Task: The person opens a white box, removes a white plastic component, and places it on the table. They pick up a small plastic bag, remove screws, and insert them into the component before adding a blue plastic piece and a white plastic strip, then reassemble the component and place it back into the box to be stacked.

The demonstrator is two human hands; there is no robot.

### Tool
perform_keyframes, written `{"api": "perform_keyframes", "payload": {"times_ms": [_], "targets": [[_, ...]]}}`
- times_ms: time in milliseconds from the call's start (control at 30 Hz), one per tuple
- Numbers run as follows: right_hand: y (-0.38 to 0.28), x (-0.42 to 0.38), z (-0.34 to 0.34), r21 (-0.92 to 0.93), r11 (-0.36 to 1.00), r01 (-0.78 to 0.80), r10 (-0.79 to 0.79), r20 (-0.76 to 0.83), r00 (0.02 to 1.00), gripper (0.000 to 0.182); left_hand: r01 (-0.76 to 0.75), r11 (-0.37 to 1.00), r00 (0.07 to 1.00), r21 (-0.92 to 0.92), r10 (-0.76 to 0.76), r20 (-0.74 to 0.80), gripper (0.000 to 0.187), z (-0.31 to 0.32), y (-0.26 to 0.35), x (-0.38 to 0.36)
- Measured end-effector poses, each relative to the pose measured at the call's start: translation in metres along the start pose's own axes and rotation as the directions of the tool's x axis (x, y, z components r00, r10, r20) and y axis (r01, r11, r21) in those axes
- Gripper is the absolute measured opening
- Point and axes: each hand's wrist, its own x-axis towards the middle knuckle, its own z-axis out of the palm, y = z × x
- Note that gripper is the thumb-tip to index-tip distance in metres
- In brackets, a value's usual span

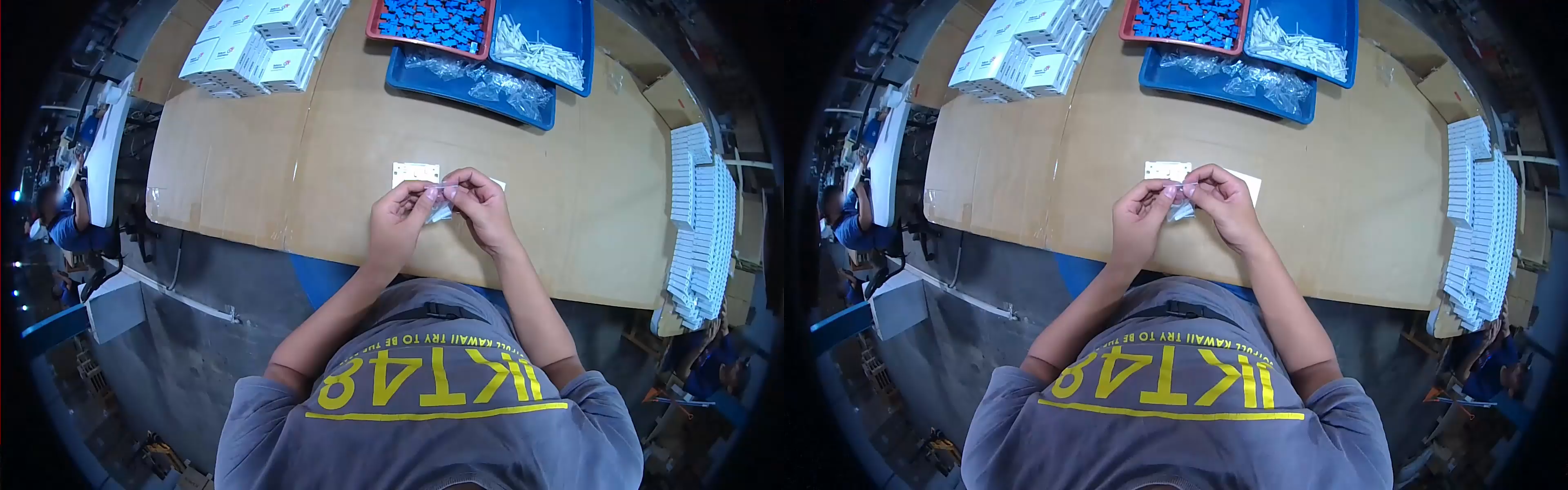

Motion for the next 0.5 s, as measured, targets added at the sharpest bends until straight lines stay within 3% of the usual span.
{"api": "perform_keyframes", "payload": {"times_ms": [133, 500], "targets": [[-0.0030, 0.0003, 0.0013, -0.020, 1.000, 0.009, -0.008, 0.016, 1.000, 0.012, -0.004, 0.998, 0.999, -0.071, 0.001, -0.034, 0.016, 0.0032, 0.0011, 0.0008], [0.0008, 0.0034, 0.0059, -0.113, 0.992, 0.052, -0.048, 0.037, 0.998, 0.008, 0.027, 0.999, 0.996, 0.022, -0.025, -0.088, 0.013, -0.0007, 0.0018, -0.0022]]}}
